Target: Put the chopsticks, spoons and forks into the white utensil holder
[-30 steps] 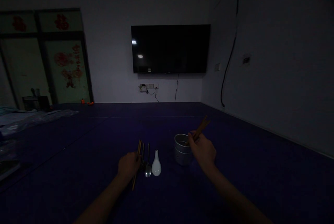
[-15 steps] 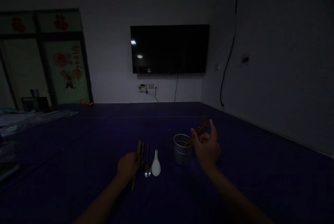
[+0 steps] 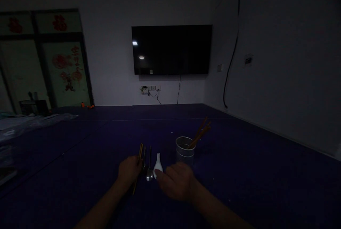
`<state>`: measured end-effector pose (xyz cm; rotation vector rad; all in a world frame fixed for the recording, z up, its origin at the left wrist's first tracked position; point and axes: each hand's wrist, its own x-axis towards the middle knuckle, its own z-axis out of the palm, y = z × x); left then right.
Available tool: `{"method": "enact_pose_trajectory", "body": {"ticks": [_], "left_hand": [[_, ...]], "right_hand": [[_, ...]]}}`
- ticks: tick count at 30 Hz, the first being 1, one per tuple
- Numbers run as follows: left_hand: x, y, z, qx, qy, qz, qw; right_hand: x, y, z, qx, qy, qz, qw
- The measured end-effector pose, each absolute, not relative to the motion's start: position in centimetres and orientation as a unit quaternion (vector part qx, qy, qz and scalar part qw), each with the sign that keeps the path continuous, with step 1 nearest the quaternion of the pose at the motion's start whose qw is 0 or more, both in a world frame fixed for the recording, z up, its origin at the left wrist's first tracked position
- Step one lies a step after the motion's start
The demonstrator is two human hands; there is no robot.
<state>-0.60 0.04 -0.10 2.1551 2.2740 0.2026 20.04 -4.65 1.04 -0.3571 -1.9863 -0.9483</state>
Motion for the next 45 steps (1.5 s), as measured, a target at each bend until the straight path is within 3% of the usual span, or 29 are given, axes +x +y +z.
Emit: {"method": "enact_pose_trajectory", "body": {"ticks": [5, 14, 45], "left_hand": [[-0.7, 0.3, -0.4, 0.687, 0.723, 0.068, -0.004], [-0.7, 0.2, -0.4, 0.680, 0.729, 0.070, -0.013], [-1.0, 0.5, -0.6, 0.684, 0.727, 0.067, 0.001]], "right_hand": [[17.4, -4.2, -1.6, -0.266, -0.915, -0.188, 0.239], [18.4, -3.3, -2.6, -0.367, -0.907, 0.028, 0.205], [18.4, -2.9, -2.8, -0.335, -0.921, 0.022, 0.200]]}}
